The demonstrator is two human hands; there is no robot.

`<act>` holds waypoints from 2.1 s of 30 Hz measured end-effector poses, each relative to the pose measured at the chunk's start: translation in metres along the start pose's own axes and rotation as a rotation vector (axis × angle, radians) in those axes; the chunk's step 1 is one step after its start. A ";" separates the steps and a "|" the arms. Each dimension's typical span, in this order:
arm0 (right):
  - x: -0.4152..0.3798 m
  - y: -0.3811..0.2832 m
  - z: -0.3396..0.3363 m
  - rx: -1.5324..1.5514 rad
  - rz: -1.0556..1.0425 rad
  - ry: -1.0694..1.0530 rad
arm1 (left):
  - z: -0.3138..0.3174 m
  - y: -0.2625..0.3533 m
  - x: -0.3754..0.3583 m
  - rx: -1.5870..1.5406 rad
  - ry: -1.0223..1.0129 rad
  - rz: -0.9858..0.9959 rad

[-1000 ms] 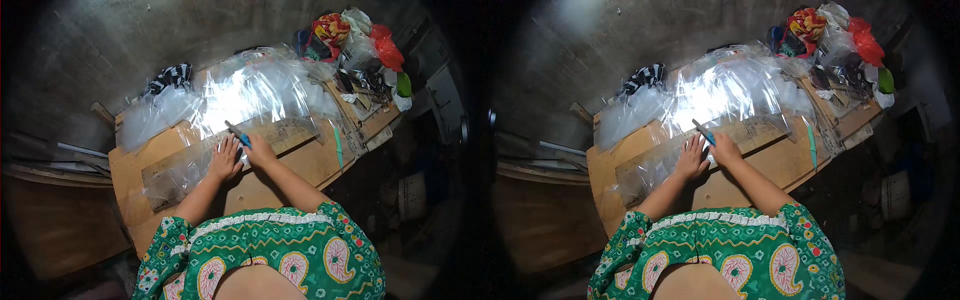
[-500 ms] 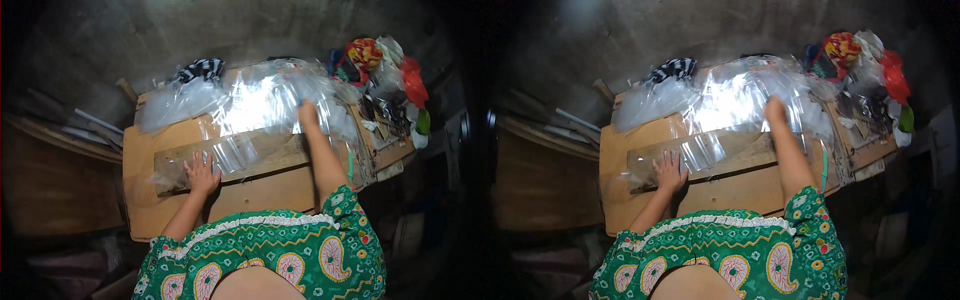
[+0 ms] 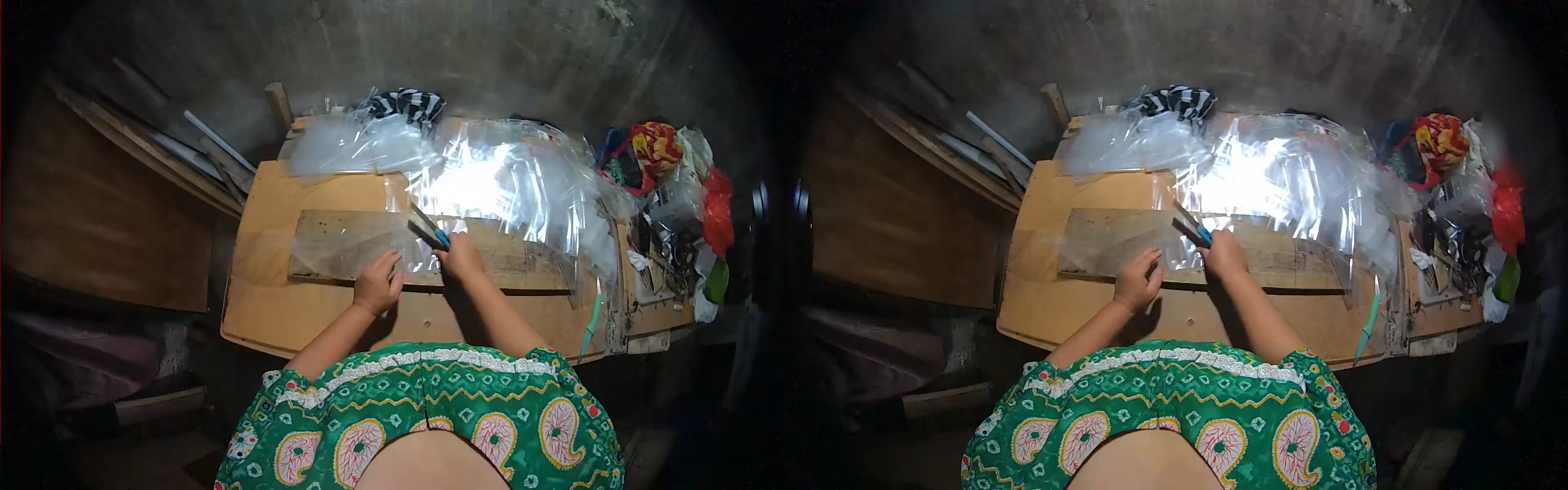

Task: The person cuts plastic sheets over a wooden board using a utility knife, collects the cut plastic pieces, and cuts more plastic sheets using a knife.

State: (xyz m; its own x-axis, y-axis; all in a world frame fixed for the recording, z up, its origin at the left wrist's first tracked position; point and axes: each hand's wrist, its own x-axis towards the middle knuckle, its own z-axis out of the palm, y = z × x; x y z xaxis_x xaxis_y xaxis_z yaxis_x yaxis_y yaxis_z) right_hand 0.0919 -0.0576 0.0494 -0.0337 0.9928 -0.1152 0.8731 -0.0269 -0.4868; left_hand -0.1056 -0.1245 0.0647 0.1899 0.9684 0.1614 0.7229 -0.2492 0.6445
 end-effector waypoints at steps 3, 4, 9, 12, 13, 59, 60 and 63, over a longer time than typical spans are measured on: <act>0.006 0.018 0.002 0.087 -0.162 -0.031 | -0.015 -0.022 -0.018 -0.294 -0.004 -0.287; 0.003 0.017 -0.009 0.164 -0.242 0.043 | -0.025 -0.034 -0.020 -0.702 -0.135 -0.591; -0.046 -0.008 -0.092 0.514 -0.650 0.412 | -0.082 -0.018 0.015 -1.862 -0.294 -0.616; -0.078 0.003 -0.111 0.400 -0.759 0.432 | -0.091 -0.040 0.079 -1.941 -0.216 -0.614; -0.084 0.010 -0.112 0.355 -0.751 0.458 | -0.099 -0.040 0.105 -1.978 -0.155 -0.659; -0.082 -0.039 -0.122 0.393 -0.530 0.445 | -0.046 0.088 0.048 -0.397 0.242 0.549; -0.081 -0.040 -0.124 0.336 -0.535 0.411 | -0.046 0.089 0.048 -0.397 0.243 0.549; -0.077 -0.043 -0.126 0.253 -0.567 0.383 | -0.048 0.092 0.047 -0.358 0.249 0.558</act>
State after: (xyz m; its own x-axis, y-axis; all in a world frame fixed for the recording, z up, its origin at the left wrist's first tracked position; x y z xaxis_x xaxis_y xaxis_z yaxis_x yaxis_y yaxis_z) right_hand 0.1183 -0.1180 0.1883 -0.2346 0.8318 0.5031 0.6314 0.5239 -0.5717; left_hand -0.0624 -0.1019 0.1672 0.2797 0.6799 0.6778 0.2907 -0.7329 0.6151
